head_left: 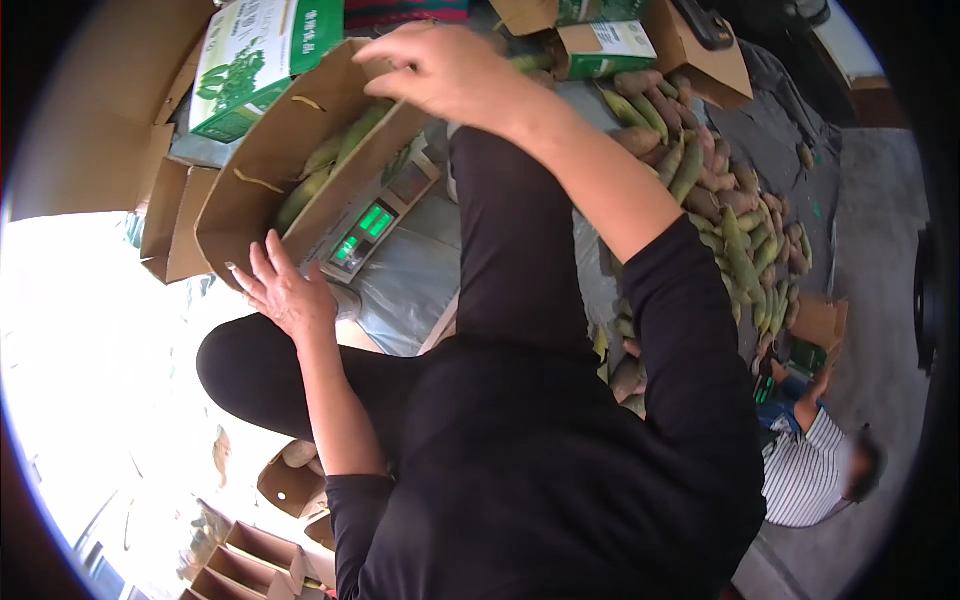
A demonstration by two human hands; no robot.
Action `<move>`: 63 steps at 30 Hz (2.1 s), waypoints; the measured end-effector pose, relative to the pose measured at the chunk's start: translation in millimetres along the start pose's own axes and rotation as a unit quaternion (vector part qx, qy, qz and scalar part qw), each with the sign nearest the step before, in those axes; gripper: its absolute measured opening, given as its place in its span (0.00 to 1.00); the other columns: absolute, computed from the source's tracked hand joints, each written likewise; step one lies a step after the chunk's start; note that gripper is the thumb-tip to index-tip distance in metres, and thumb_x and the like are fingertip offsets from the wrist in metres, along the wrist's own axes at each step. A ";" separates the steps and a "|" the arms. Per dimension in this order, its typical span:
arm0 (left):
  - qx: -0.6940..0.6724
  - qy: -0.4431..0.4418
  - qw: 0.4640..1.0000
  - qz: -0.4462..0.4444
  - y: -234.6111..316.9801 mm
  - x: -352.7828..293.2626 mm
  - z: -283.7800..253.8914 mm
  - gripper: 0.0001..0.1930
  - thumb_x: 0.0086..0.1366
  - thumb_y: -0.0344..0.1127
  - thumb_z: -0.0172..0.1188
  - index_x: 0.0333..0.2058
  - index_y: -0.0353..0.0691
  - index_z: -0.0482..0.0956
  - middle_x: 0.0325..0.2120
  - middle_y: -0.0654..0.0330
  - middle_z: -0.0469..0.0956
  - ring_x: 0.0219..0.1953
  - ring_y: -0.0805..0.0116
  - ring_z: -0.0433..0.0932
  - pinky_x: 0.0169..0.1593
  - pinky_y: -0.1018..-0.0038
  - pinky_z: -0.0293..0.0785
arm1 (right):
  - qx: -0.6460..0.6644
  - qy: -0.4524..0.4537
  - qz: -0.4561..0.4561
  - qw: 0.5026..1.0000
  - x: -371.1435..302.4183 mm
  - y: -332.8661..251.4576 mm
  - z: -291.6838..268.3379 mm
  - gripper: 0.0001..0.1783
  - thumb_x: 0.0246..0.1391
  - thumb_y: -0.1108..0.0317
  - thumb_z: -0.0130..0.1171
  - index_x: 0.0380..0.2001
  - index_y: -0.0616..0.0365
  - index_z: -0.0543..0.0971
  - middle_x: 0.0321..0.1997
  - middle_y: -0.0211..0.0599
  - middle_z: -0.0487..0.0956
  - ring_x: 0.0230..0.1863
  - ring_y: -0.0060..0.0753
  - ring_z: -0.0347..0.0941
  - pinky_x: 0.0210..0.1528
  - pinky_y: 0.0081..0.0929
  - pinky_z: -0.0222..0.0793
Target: The recorder is sorting vegetables from a large pile on the floor into cardboard boxes and weighing them.
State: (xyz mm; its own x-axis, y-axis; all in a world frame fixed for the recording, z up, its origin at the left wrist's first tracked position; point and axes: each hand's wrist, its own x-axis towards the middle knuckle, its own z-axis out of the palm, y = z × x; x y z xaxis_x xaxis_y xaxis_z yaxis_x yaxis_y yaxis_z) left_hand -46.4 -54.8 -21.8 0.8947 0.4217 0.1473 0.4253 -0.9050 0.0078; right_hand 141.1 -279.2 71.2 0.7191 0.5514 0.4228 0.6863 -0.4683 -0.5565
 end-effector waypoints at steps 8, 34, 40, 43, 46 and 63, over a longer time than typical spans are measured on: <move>0.021 0.031 0.999 0.013 -0.2 1.1 10.1 0.37 0.50 0.38 0.65 0.59 0.54 0.59 0.58 0.57 0.59 0.62 0.40 0.49 0.59 0.48 0.53 | -0.008 0.029 0.338 0.941 -194.2 133.4 -32.2 0.15 0.47 0.64 0.57 0.41 0.54 0.77 0.35 0.41 0.80 0.38 0.40 0.76 0.41 0.31 0.70; 0.062 0.039 0.996 0.051 -3.0 -2.2 22.5 0.37 0.52 0.38 0.62 0.60 0.54 0.55 0.59 0.56 0.58 0.60 0.37 0.52 0.58 0.47 0.54 | -0.103 -0.409 0.623 0.658 -575.1 100.3 97.5 0.24 0.46 0.54 0.54 0.46 0.54 0.73 0.55 0.42 0.69 0.55 0.55 0.64 0.54 0.43 0.63; 0.080 0.042 0.995 0.029 -5.5 -5.2 12.7 0.39 0.49 0.35 0.65 0.60 0.52 0.56 0.58 0.56 0.59 0.60 0.40 0.52 0.58 0.49 0.55 | -0.075 -0.497 0.575 0.646 -581.1 107.1 115.4 0.23 0.48 0.58 0.50 0.46 0.57 0.73 0.53 0.47 0.71 0.55 0.49 0.66 0.53 0.43 0.63; 0.049 0.030 0.998 0.033 7.0 0.0 20.4 0.40 0.49 0.35 0.66 0.60 0.51 0.56 0.58 0.55 0.59 0.61 0.42 0.51 0.59 0.52 0.54 | -0.094 -0.449 0.553 0.695 -625.5 115.9 118.7 0.18 0.48 0.61 0.50 0.40 0.59 0.77 0.45 0.48 0.76 0.50 0.49 0.70 0.50 0.42 0.66; 0.055 0.029 0.998 0.018 6.0 -1.6 17.7 0.38 0.50 0.35 0.65 0.60 0.50 0.57 0.58 0.54 0.58 0.62 0.40 0.49 0.60 0.51 0.52 | -0.139 -0.473 0.480 0.726 -617.4 116.6 123.8 0.15 0.47 0.62 0.50 0.32 0.60 0.80 0.37 0.47 0.79 0.43 0.52 0.73 0.46 0.40 0.69; 0.018 0.017 1.000 -0.006 3.0 -0.9 6.8 0.36 0.50 0.34 0.64 0.58 0.49 0.59 0.59 0.53 0.57 0.64 0.43 0.45 0.62 0.50 0.45 | 0.273 0.282 0.760 0.517 -514.8 120.8 78.9 0.13 0.46 0.79 0.45 0.34 0.63 0.76 0.19 0.35 0.72 0.15 0.28 0.65 0.14 0.24 0.59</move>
State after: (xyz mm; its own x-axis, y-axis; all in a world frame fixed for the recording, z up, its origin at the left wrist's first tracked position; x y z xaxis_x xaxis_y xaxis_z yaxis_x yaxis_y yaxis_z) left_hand -45.0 -57.5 -28.6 0.8847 0.4294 0.1817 0.4408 -0.8973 -0.0256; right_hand -154.7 -565.1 -270.1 0.4052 -0.5295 -0.7453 -0.7418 0.2861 -0.6065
